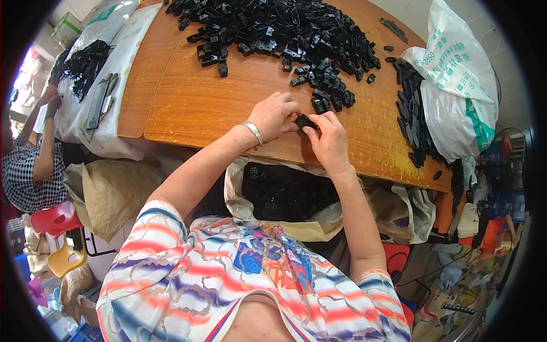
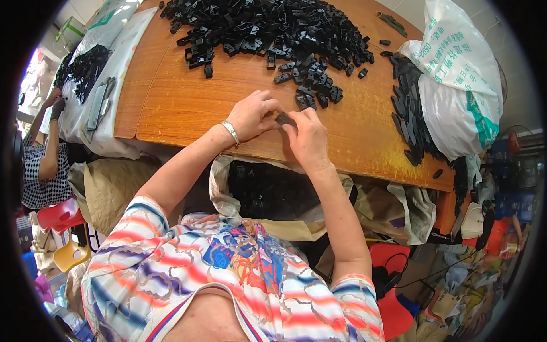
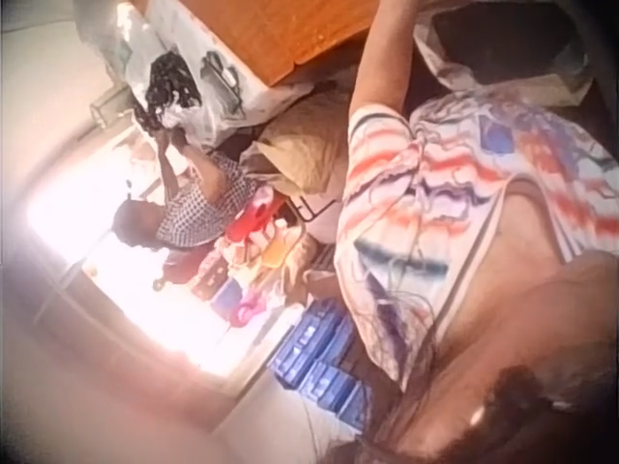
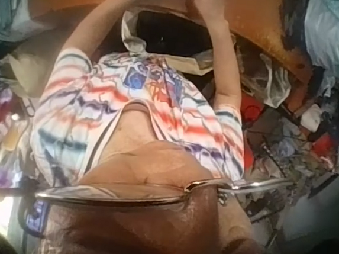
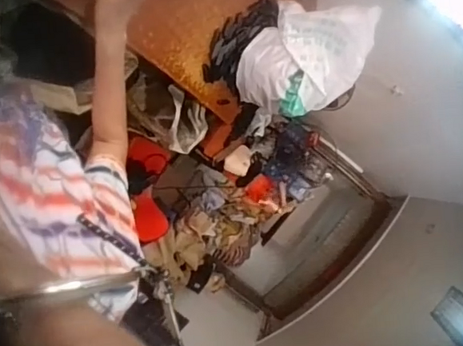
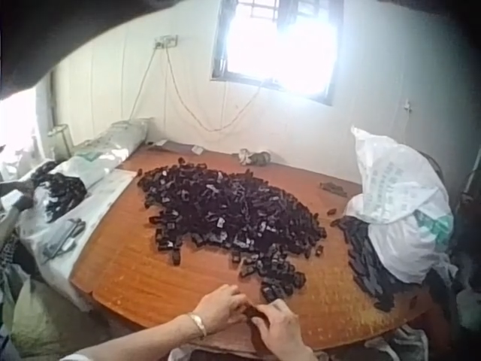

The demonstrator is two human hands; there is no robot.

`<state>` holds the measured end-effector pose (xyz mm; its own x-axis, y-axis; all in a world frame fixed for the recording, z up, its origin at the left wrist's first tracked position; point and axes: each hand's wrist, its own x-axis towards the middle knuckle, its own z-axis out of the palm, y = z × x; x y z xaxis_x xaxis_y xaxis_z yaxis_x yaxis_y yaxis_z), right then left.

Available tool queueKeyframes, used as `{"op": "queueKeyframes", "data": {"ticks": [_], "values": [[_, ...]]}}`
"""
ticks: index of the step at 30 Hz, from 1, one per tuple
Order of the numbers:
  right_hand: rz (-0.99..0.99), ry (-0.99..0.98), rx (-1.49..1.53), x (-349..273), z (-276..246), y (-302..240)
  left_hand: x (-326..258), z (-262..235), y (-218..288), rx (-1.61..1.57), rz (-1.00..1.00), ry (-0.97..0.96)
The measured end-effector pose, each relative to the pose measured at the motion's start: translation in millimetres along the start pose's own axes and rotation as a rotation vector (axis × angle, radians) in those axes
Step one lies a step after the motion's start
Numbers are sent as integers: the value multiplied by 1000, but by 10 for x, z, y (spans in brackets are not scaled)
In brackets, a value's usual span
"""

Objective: Assembling small black plastic buckle components at a workbench.

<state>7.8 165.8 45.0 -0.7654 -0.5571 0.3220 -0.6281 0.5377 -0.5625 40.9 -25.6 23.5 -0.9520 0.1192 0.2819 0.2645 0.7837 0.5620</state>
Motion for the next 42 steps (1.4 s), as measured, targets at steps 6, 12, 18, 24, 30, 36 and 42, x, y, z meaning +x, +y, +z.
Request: {"op": "queueKeyframes", "data": {"ticks": [6,12,18,24,30,36,42], "values": [[-101,-1,-35,24,-47,-24,-18,15,11,-41,-12,4],[-139,-28,-30,79,-66,49,8,30,-11,-51,-26,-5],[-162,-83,-181,40,-26,-56,-12,-5,-30,-37,-37,20],[-238,7,-294,-102,115,34,7,129,3,22,-12,28],[-161,-204,-38,-635,-157,-294,-289,-439,-355,-34,6,212],[-115,-361,5,-727,-232,-234,-137,-860,-1255,586,-363,643],[0,77,-97,-33,-211,248,88,-472,-1283,331,-492,514]]}}
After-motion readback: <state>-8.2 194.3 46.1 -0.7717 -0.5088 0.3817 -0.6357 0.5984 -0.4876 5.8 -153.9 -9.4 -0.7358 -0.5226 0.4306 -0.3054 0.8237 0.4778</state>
